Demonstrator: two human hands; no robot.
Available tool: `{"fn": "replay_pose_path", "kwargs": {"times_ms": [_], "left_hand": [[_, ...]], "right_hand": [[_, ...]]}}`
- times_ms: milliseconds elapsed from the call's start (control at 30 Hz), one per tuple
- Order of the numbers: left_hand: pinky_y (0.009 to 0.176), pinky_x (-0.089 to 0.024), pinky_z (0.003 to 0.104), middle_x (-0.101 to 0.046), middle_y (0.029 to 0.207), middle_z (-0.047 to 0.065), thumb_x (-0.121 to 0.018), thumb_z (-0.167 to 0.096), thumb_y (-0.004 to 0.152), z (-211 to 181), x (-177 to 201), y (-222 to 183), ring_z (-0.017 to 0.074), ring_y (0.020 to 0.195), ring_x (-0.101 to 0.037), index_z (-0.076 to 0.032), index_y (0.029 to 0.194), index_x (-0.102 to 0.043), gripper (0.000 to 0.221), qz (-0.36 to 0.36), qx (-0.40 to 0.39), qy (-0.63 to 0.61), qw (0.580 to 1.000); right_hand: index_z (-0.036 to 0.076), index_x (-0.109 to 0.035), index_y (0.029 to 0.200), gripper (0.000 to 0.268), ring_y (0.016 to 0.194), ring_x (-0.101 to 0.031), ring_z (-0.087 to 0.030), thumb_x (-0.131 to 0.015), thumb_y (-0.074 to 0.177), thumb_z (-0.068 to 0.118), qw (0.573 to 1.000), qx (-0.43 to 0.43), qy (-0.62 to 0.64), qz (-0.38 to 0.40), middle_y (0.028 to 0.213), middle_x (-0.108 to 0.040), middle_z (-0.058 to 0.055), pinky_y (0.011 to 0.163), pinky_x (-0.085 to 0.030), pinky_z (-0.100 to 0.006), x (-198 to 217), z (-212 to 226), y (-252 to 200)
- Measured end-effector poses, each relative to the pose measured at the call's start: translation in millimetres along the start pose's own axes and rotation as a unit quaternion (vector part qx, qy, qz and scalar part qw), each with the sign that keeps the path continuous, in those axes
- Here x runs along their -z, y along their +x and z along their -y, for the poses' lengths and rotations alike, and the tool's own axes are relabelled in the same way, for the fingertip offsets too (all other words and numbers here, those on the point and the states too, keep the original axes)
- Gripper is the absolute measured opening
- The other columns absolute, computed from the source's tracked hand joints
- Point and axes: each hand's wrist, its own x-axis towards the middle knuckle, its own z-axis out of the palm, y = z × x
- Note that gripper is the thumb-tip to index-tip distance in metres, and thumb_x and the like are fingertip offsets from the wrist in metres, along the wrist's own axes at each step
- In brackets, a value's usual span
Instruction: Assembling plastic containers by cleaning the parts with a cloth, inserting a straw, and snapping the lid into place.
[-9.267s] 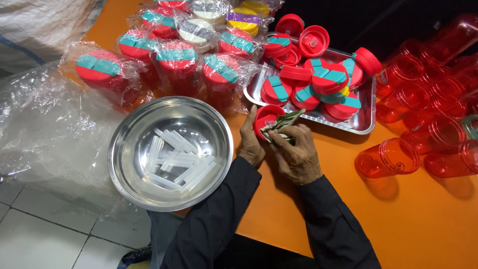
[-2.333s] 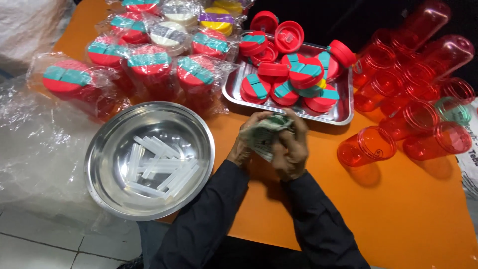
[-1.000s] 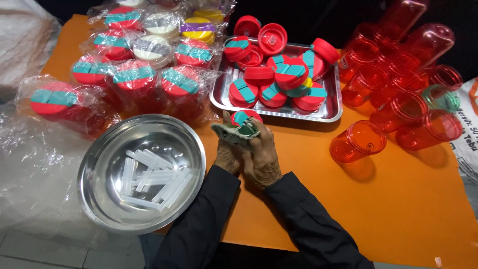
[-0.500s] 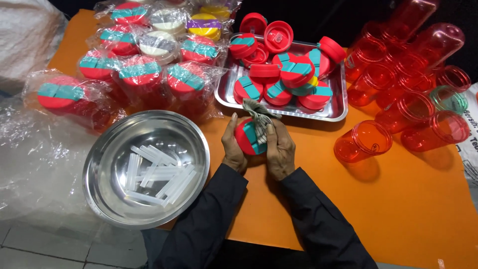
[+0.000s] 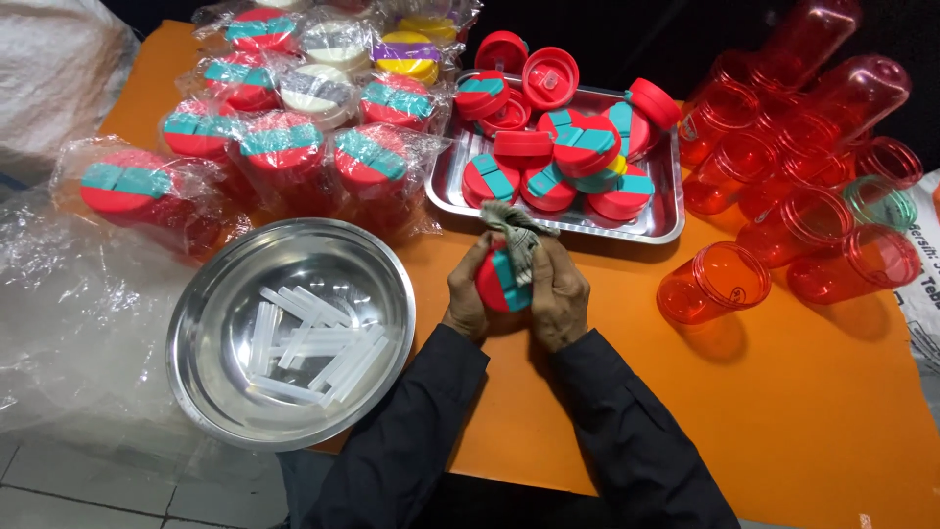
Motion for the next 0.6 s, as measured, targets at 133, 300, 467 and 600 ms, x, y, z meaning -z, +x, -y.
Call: {"fn": "replay_pose_path", "kwargs": {"times_ms": [133,300,467,600], "left_hand": [[0.090,-0.059,0.043,-0.076,0.105,0.019,-0.062,-0.045,0.097,-6.0,16.4,13.2,0.0285,0.093,-0.073,-0.006,0.109,-0.074,0.042,-0.082,-0.048,-0.036,0.995],[0.087,-0.060,0.034,-0.077,0.096,0.012,-0.062,-0.047,0.097,-5.2,39.6,19.6,0.0211,0.086,-0.073,-0.010,0.101,-0.072,0.039,-0.098,-0.044,-0.023,0.994],[0.089,-0.060,0.037,-0.073,0.107,0.016,-0.059,-0.044,0.100,10.3,31.2,9.8,0.0227,0.095,-0.071,-0.007,0.114,-0.067,0.041,-0.056,-0.022,0.031,0.998],[0.091,-0.060,0.040,-0.070,0.118,0.020,-0.056,-0.041,0.102,12.7,21.3,2.1,0.0241,0.105,-0.070,-0.004,0.127,-0.062,0.045,-0.015,-0.009,0.084,0.996]], "right_hand": [[0.000,-0.067,0.120,0.020,0.111,-0.067,-0.045,-0.057,0.107,0.011,0.997,0.039,-0.063,-0.005,0.114,-0.070,-0.025,0.096,-0.055,-0.052,-17.4,-16.5,-15.9],[0.007,-0.072,0.119,0.024,0.135,-0.057,-0.039,-0.062,0.103,0.022,0.945,0.289,-0.152,0.013,0.149,-0.056,-0.019,0.114,-0.041,-0.049,-31.4,-0.5,-19.0],[0.003,-0.068,0.113,0.019,0.129,-0.058,-0.041,-0.058,0.104,0.016,0.960,0.265,-0.090,-0.007,0.140,-0.058,-0.021,0.113,-0.039,-0.052,-16.4,0.5,2.8],[0.008,-0.067,0.126,0.033,0.124,-0.062,-0.041,-0.045,0.110,0.027,0.999,-0.004,0.024,0.043,0.129,-0.066,-0.022,0.112,-0.043,-0.054,-1.4,-6.4,-1.3]]}}
